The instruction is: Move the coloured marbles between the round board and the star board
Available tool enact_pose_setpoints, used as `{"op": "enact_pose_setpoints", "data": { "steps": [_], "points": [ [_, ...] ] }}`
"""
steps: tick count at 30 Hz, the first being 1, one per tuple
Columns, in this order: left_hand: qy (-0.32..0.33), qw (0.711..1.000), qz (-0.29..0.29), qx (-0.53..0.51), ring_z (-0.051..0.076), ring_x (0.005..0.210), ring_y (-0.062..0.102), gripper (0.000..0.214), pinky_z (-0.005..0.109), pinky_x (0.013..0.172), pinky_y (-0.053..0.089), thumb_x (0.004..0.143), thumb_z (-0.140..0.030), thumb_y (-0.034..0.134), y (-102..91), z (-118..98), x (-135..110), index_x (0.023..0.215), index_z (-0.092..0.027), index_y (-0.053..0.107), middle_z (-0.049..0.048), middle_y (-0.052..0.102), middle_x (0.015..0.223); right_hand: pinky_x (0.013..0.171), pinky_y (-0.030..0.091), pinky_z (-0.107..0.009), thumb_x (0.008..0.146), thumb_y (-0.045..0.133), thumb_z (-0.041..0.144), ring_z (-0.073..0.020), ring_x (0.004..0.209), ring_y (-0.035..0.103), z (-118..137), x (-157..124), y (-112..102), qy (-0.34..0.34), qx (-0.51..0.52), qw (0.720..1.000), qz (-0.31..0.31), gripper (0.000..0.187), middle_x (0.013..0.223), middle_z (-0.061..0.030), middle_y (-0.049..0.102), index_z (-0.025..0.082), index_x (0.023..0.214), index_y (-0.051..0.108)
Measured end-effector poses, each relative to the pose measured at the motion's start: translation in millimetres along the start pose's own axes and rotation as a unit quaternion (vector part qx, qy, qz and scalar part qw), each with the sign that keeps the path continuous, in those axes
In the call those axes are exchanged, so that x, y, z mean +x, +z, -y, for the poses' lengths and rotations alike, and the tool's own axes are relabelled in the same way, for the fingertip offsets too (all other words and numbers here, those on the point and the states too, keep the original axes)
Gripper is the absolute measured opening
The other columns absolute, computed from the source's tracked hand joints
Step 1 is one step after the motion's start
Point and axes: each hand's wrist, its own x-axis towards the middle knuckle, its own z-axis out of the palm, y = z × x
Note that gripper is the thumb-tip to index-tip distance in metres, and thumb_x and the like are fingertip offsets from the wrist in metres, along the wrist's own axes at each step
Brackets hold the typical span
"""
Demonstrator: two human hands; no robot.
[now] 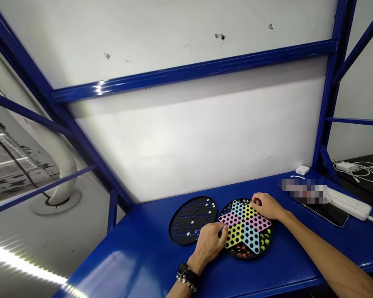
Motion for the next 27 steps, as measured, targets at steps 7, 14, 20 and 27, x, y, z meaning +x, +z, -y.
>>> {"op": "enact_pose_setpoints", "data": {
  "steps": [7,14,20,27],
  "points": [
    [-0.096,0.991,-0.080,-0.050,0.012,0.053,0.041,0.046,0.026,0.055,0.025,0.096,-0.039,0.026,-11.7,11.9,6.1,0.056,-0.020,0.040,-0.0018,0.047,0.054,0.059,0.034,-0.025,0.086,0.051,0.036,-0.0138,0.066,0.052,-1.0,0.4,0.1,-0.001,0.004,1.000,0.005,0.019,0.071,0.0005,0.058,0.022,0.076,0.057],
    [-0.231,0.972,-0.027,0.039,0.021,0.079,0.064,0.029,0.026,0.062,0.036,0.092,-0.043,0.042,-31.3,49.4,15.5,0.089,-0.024,0.064,0.0045,0.070,0.084,0.061,0.034,-0.025,0.085,0.053,0.034,-0.0137,0.068,0.052,3.3,0.2,-1.5,-0.004,0.000,1.000,0.002,0.015,0.073,0.0003,0.058,0.022,0.077,0.059],
    [-0.174,0.983,-0.063,0.011,0.018,0.084,0.064,0.030,0.027,0.069,0.044,0.092,-0.044,0.044,-38.4,43.2,5.7,0.106,-0.028,0.066,0.0019,0.068,0.107,0.060,0.033,-0.025,0.085,0.052,0.034,-0.0133,0.069,0.051,4.8,-1.0,-2.6,-0.005,0.000,1.000,0.008,0.015,0.074,0.0003,0.057,0.022,0.079,0.059],
    [-0.010,0.999,0.037,0.024,0.021,0.103,0.059,0.036,0.032,0.090,0.046,0.095,-0.035,0.040,-26.1,5.4,39.1,0.123,-0.023,0.058,0.0069,0.062,0.119,0.062,0.034,-0.025,0.085,0.054,0.033,-0.0137,0.070,0.051,4.5,-0.8,-2.6,-0.003,-0.003,1.000,0.006,0.013,0.074,0.0002,0.056,0.022,0.081,0.060]
  ]
}}
